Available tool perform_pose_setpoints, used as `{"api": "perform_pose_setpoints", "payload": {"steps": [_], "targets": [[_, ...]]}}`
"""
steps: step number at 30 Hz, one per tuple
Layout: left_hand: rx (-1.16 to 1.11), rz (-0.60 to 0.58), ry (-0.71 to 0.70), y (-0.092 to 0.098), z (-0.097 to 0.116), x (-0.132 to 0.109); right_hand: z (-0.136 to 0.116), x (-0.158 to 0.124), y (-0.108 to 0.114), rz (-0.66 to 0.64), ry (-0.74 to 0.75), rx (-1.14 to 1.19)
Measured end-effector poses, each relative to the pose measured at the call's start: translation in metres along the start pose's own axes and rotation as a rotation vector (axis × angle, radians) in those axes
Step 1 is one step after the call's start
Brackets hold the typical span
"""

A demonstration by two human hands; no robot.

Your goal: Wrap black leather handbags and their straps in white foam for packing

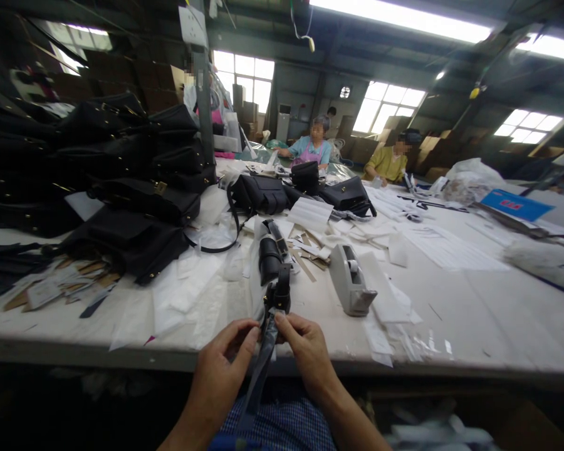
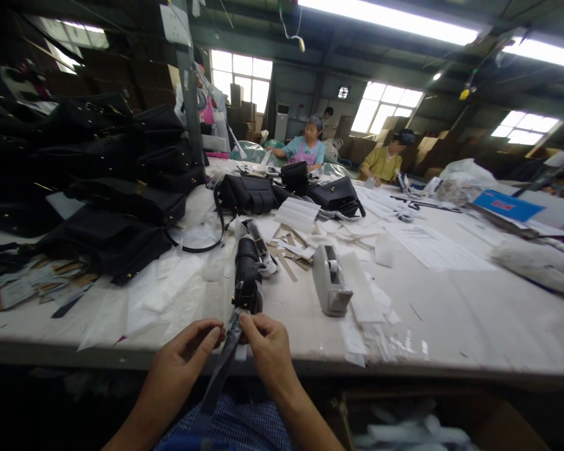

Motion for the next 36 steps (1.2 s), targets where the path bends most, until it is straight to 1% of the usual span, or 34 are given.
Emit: {"api": "perform_pose_setpoints", "payload": {"steps": [2, 4, 5, 7, 9, 11, 13, 14, 16, 18, 19, 20, 22, 23, 25, 28, 30, 33, 36], "targets": [[-0.292, -0.027, 0.263, -0.011, -0.007, -0.001, -0.001, 0.0, -0.001, 0.006, 0.04, -0.029], [-0.494, -0.028, 0.409, -0.022, -0.009, -0.001, -0.002, 0.001, -0.002, 0.023, 0.077, -0.064], [-0.546, -0.008, 0.446, -0.027, -0.008, -0.001, -0.003, 0.001, -0.003, 0.037, 0.098, -0.091], [-0.579, 0.048, 0.466, -0.032, -0.007, -0.001, -0.004, 0.001, -0.004, 0.069, 0.13, -0.146], [-0.552, 0.072, 0.456, -0.034, -0.006, 0.0, -0.006, 0.0, -0.002, 0.08, 0.134, -0.194], [-0.508, 0.081, 0.44, -0.034, -0.008, 0.001, -0.008, 0.001, 0.008, 0.099, 0.128, -0.251], [-0.469, 0.099, 0.44, -0.034, -0.012, 0.002, -0.01, 0.003, 0.031, 0.164, 0.131, -0.308], [-0.454, 0.113, 0.441, -0.033, -0.014, 0.002, -0.012, 0.006, 0.047, 0.227, 0.142, -0.332], [-0.439, 0.13, 0.443, -0.032, -0.02, 0.002, -0.014, 0.013, 0.089, 0.419, 0.17, -0.371], [-0.431, 0.134, 0.435, -0.032, -0.025, 0.003, -0.017, 0.023, 0.137, 0.666, 0.185, -0.427], [-0.427, 0.132, 0.431, -0.031, -0.027, 0.003, -0.017, 0.029, 0.159, 0.757, 0.149, -0.471], [-0.423, 0.129, 0.429, -0.031, -0.029, 0.003, -0.017, 0.036, 0.179, 0.807, 0.113, -0.48], [-0.417, 0.122, 0.434, -0.032, -0.03, 0.003, -0.015, 0.05, 0.21, 0.814, 0.03, -0.487], [-0.416, 0.128, 0.435, -0.032, -0.029, 0.002, -0.013, 0.057, 0.221, 0.79, -0.015, -0.477], [-0.42, 0.164, 0.432, -0.034, -0.027, 0.001, -0.009, 0.068, 0.233, 0.725, -0.102, -0.441], [-0.431, 0.216, 0.431, -0.036, -0.023, 0.0, -0.007, 0.076, 0.237, 0.635, -0.19, -0.332], [-0.435, 0.21, 0.437, -0.037, -0.022, 0.0, -0.008, 0.078, 0.236, 0.596, -0.223, -0.244], [-0.433, 0.193, 0.434, -0.037, -0.023, 0.0, -0.013, 0.075, 0.233, 0.585, -0.245, -0.121], [-0.423, 0.171, 0.437, -0.035, -0.024, 0.001, -0.019, 0.066, 0.232, 0.597, -0.24, -0.015]]}}
Point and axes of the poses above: each hand's wrist, its own x-axis towards the middle knuckle, its own y-axis out of the back of the hand, z = x × y, the point moved 2 cm from there along x, towards the middle knuckle, and after that the axes turned 12 degrees about -y, right-handed, at the moved point
